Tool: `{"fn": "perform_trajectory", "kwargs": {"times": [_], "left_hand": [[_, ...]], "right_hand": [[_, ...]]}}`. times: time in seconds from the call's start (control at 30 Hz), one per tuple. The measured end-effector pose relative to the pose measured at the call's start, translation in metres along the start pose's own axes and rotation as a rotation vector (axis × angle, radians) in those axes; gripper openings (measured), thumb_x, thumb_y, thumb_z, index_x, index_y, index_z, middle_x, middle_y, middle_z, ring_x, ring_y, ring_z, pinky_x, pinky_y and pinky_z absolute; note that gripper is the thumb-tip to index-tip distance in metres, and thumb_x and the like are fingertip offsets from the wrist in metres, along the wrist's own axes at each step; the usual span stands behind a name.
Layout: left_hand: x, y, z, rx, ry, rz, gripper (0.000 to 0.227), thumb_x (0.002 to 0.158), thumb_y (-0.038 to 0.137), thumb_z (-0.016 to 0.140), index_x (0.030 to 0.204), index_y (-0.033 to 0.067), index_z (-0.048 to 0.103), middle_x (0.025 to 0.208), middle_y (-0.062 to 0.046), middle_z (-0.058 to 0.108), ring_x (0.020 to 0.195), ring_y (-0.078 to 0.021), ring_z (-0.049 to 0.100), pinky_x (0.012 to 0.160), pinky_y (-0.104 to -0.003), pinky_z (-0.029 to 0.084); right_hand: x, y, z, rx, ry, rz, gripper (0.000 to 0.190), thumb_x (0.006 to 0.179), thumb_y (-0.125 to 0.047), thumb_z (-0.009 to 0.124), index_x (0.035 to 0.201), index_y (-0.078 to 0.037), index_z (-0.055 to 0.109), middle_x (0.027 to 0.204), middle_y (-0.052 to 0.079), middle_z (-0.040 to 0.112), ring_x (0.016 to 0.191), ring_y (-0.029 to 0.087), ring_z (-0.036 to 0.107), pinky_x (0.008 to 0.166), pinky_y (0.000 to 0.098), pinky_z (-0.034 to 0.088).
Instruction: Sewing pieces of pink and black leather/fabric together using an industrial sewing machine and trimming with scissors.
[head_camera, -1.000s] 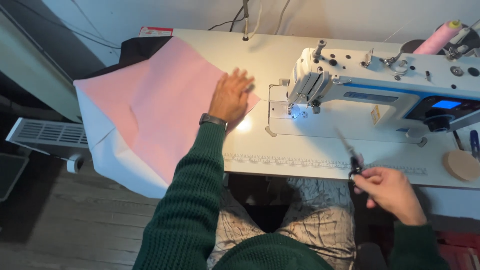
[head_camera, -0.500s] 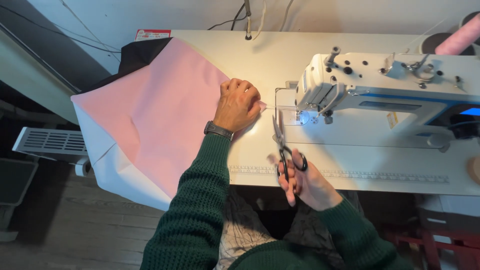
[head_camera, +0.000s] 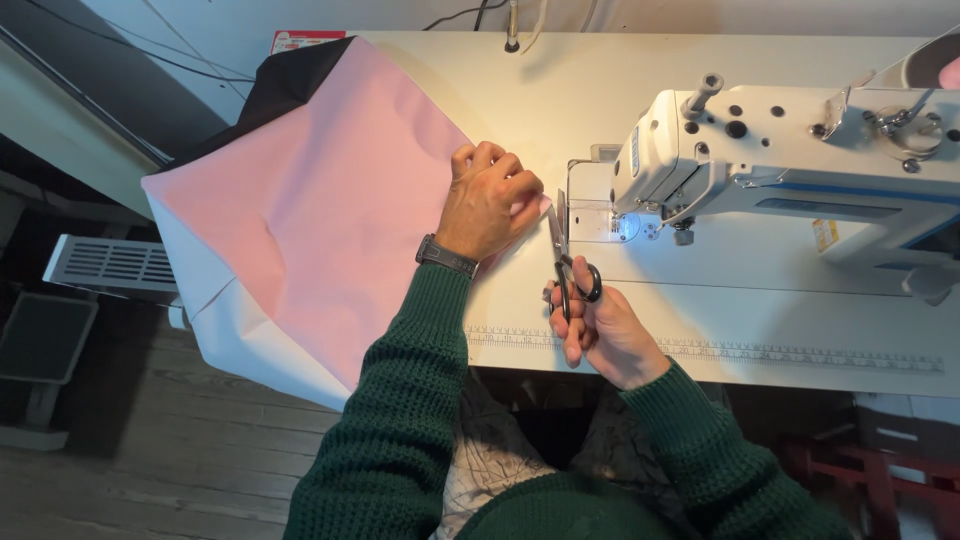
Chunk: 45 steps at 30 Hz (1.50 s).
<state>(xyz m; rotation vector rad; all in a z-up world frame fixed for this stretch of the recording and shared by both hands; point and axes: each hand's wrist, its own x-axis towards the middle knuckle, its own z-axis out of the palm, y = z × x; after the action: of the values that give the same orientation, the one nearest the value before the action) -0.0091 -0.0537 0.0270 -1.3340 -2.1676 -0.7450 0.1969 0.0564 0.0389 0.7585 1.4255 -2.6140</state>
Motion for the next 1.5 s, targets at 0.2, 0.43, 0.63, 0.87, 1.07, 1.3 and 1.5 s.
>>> {"fn": "perform_trajectory", "kwargs": {"times": [0.2,0.43,0.63,0.87,1.07,1.3,1.5], "left_hand": [[0.002,0.004,-0.005,-0.033,0.007,-0.004,0.003,0.084,0.026,0.071,0.083,0.0243,0.069,0.079,0.002,0.056,0.098,-0.0174,0.052,0.100,-0.041,0.026],[0.001,0.001,-0.003,-0.040,0.009,0.000,0.002,0.081,0.027,0.071,0.081,0.0270,0.069,0.078,0.003,0.055,0.097,-0.0165,0.051,0.099,-0.042,0.025],[0.000,-0.001,-0.001,-0.057,-0.015,-0.018,0.003,0.080,0.027,0.070,0.082,0.0278,0.068,0.080,0.003,0.056,0.098,-0.0162,0.051,0.100,-0.042,0.026],[-0.005,-0.014,0.019,-0.052,-0.032,-0.052,0.007,0.078,0.027,0.069,0.085,0.0241,0.068,0.082,0.002,0.058,0.102,-0.0195,0.053,0.099,-0.046,0.029],[-0.010,0.001,0.014,-0.126,-0.105,-0.171,0.015,0.082,0.014,0.062,0.092,0.0180,0.073,0.105,-0.004,0.065,0.109,-0.0227,0.053,0.099,-0.043,0.037],[-0.054,0.053,-0.019,0.506,-0.311,-0.635,0.080,0.093,0.068,0.039,0.148,0.0103,0.044,0.151,-0.022,0.039,0.138,-0.0462,0.034,0.105,-0.080,0.019],[-0.132,0.097,-0.074,0.225,-0.347,-0.533,0.074,0.090,0.058,0.038,0.149,0.0140,0.045,0.159,-0.021,0.037,0.148,-0.0442,0.030,0.108,-0.081,0.013]], "right_hand": [[0.012,0.010,-0.001,-0.016,0.020,-0.057,0.058,0.100,-0.054,0.061,0.089,0.003,0.060,0.056,0.020,0.060,0.032,0.024,0.062,0.029,0.0364,0.050],[0.013,0.008,0.001,-0.013,0.042,-0.027,0.055,0.100,-0.052,0.063,0.089,0.002,0.061,0.056,0.019,0.061,0.031,0.023,0.061,0.029,0.0369,0.050],[0.025,0.025,-0.012,-0.014,0.037,-0.066,0.051,0.100,-0.050,0.063,0.088,0.000,0.062,0.056,0.019,0.061,0.030,0.025,0.059,0.025,0.0404,0.048],[-0.010,0.003,-0.012,-0.148,-0.020,-0.038,0.050,0.101,-0.049,0.061,0.091,-0.001,0.061,0.058,0.018,0.060,0.030,0.023,0.060,0.026,0.0357,0.047],[-0.063,-0.027,-0.080,-0.638,0.033,0.275,0.028,0.093,-0.007,0.072,0.095,0.020,0.076,0.061,0.028,0.065,0.038,0.027,0.047,0.036,0.0383,0.039],[-0.029,-0.021,-0.244,-1.652,0.462,-0.063,0.043,0.070,-0.026,0.096,0.104,-0.004,0.080,0.083,0.009,0.084,0.060,0.021,0.081,0.060,0.0290,0.057],[0.075,-0.011,-0.449,-1.610,0.346,-0.382,0.036,0.070,-0.011,0.095,0.087,0.015,0.078,0.074,0.023,0.071,0.067,0.030,0.068,0.067,0.0352,0.056]]}}
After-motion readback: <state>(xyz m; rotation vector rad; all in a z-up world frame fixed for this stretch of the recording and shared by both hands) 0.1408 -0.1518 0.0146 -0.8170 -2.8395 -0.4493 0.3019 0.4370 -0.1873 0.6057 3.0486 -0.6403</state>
